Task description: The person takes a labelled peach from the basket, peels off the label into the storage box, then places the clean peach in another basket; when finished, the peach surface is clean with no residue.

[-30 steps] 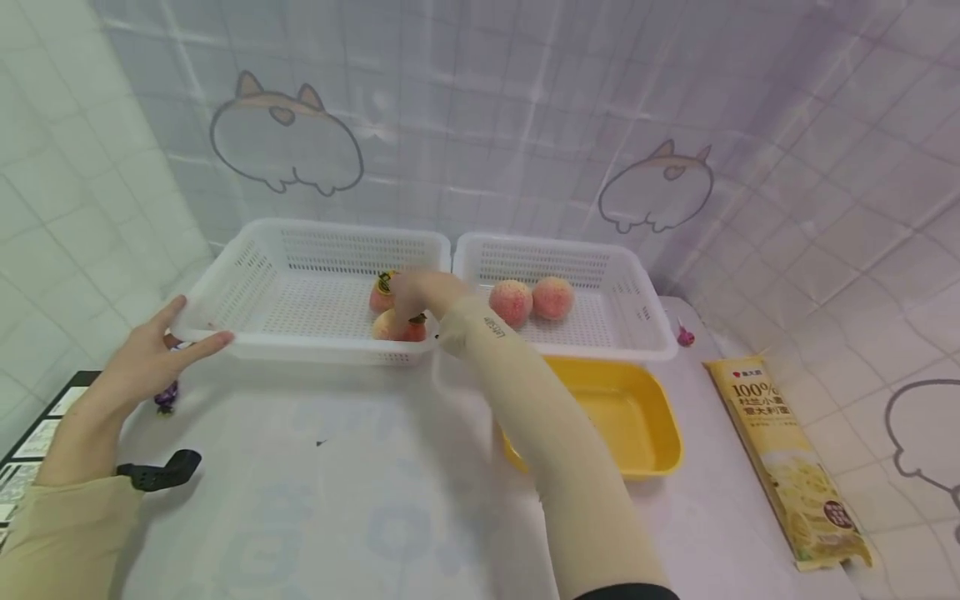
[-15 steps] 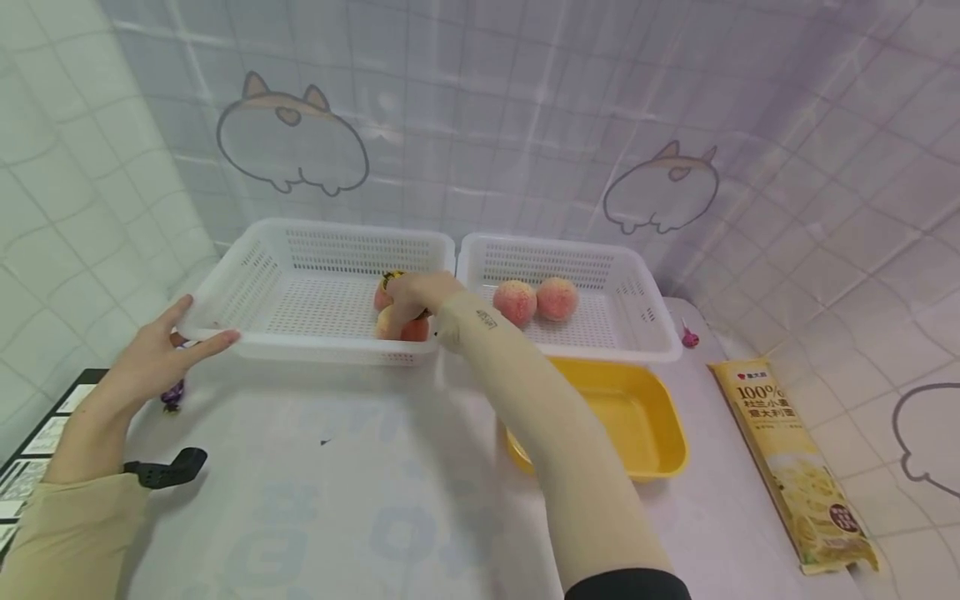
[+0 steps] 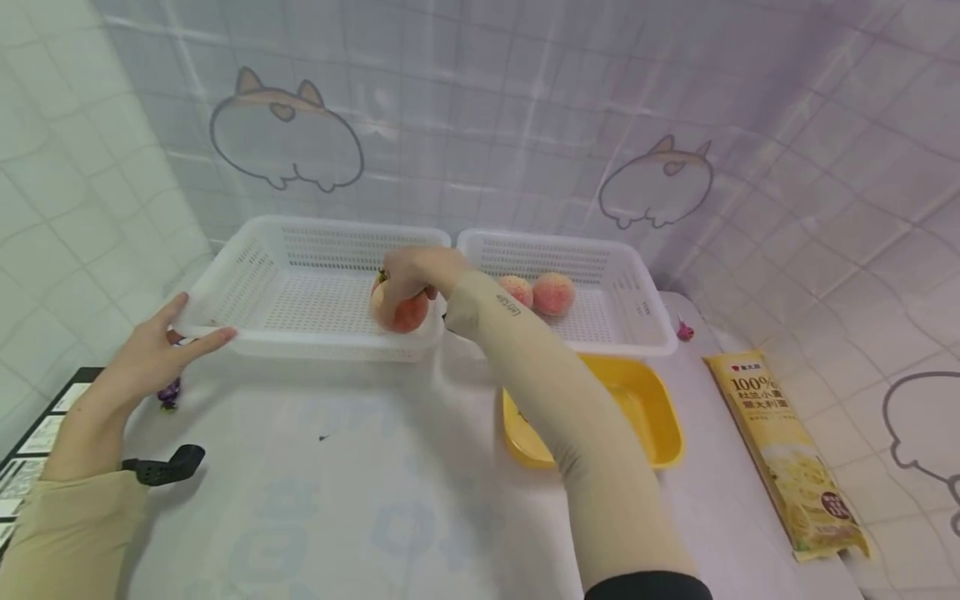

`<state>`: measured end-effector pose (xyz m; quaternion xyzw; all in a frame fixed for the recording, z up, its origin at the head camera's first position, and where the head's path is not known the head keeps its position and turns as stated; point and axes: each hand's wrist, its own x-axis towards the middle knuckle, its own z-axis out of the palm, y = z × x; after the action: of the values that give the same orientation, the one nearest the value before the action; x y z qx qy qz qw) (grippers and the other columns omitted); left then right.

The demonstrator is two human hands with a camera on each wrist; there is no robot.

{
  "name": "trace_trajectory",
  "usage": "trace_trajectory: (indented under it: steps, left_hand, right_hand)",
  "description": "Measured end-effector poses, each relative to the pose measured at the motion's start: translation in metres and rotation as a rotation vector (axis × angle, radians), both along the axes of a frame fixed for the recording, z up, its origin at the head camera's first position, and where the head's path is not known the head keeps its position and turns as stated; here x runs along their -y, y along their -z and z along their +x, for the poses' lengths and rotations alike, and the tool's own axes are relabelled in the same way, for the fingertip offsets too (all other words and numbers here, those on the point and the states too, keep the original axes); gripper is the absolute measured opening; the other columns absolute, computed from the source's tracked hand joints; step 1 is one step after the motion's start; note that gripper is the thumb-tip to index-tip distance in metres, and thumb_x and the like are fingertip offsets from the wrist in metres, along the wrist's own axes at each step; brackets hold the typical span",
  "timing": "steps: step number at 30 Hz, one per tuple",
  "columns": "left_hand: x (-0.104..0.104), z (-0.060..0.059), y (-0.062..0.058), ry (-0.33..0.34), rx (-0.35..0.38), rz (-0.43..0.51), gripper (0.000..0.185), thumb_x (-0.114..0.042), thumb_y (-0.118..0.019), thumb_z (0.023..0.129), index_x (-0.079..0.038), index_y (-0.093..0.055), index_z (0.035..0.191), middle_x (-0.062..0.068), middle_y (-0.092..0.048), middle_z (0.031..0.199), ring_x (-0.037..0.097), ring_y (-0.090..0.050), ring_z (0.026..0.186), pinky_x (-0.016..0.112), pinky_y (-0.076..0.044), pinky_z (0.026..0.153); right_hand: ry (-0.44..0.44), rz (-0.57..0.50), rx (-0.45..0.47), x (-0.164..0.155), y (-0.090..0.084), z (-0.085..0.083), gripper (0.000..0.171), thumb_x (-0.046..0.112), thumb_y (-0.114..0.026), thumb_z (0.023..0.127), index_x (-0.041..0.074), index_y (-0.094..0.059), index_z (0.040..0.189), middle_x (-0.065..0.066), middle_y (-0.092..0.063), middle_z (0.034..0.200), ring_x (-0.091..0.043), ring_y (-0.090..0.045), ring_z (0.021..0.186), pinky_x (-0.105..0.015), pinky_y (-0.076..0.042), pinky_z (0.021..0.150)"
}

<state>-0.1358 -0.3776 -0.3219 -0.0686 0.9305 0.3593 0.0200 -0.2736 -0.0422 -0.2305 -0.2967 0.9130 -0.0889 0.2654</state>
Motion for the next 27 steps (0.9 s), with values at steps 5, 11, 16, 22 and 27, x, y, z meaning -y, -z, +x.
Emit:
trace_trajectory:
  steps: [5, 11, 16, 22, 27]
  left_hand:
    - [0.002, -0.001, -0.002, 0.014, -0.007, -0.003, 0.112, -0.056, -0.06, 0.094, -0.004, 0.02, 0.155, 0.04, -0.005, 0.158, 0.064, -0.023, 0.136, 0.077, -0.029, 0.101]
    - [0.004, 0.0, -0.006, 0.019, -0.01, 0.013, 0.112, -0.053, -0.061, 0.095, -0.006, 0.02, 0.155, 0.038, -0.001, 0.159, 0.064, -0.02, 0.138, 0.078, -0.028, 0.1]
    - [0.008, 0.002, -0.007, 0.004, -0.001, 0.01, 0.112, -0.055, -0.06, 0.094, -0.008, 0.021, 0.155, 0.037, 0.002, 0.16, 0.064, -0.017, 0.139, 0.079, -0.027, 0.1]
    - [0.011, 0.003, -0.007, -0.009, 0.002, 0.011, 0.112, -0.056, -0.059, 0.094, -0.009, 0.022, 0.155, 0.037, 0.001, 0.16, 0.064, -0.016, 0.14, 0.08, -0.026, 0.099]
    - [0.013, 0.006, -0.007, -0.016, 0.002, 0.016, 0.111, -0.056, -0.059, 0.094, -0.01, 0.022, 0.155, 0.037, 0.001, 0.16, 0.064, -0.016, 0.139, 0.081, -0.026, 0.097]
  right_hand:
    - [-0.059, -0.144, -0.099, -0.017, -0.003, 0.014, 0.03, 0.031, -0.076, 0.076, 0.015, -0.06, 0.096, 0.001, -0.061, 0.093, -0.014, -0.056, 0.083, -0.026, -0.048, 0.069]
    - [-0.04, -0.241, -0.255, -0.042, -0.003, 0.052, 0.05, 0.039, -0.077, 0.076, 0.017, -0.058, 0.117, -0.002, -0.055, 0.108, -0.018, -0.055, 0.095, -0.029, -0.049, 0.077]
    - [0.028, -0.311, -0.307, -0.057, 0.011, 0.087, 0.057, 0.04, -0.078, 0.077, 0.017, -0.058, 0.125, 0.0, -0.058, 0.109, -0.016, -0.056, 0.094, -0.029, -0.049, 0.081]
    - [0.129, -0.387, -0.336, -0.072, 0.041, 0.125, 0.07, 0.043, -0.079, 0.075, 0.012, -0.055, 0.132, -0.002, -0.06, 0.112, -0.017, -0.056, 0.095, -0.03, -0.05, 0.085]
    - [0.189, -0.423, -0.362, -0.079, 0.068, 0.153, 0.07, 0.045, -0.082, 0.073, 0.01, -0.057, 0.129, -0.001, -0.059, 0.109, -0.017, -0.056, 0.093, -0.03, -0.05, 0.083]
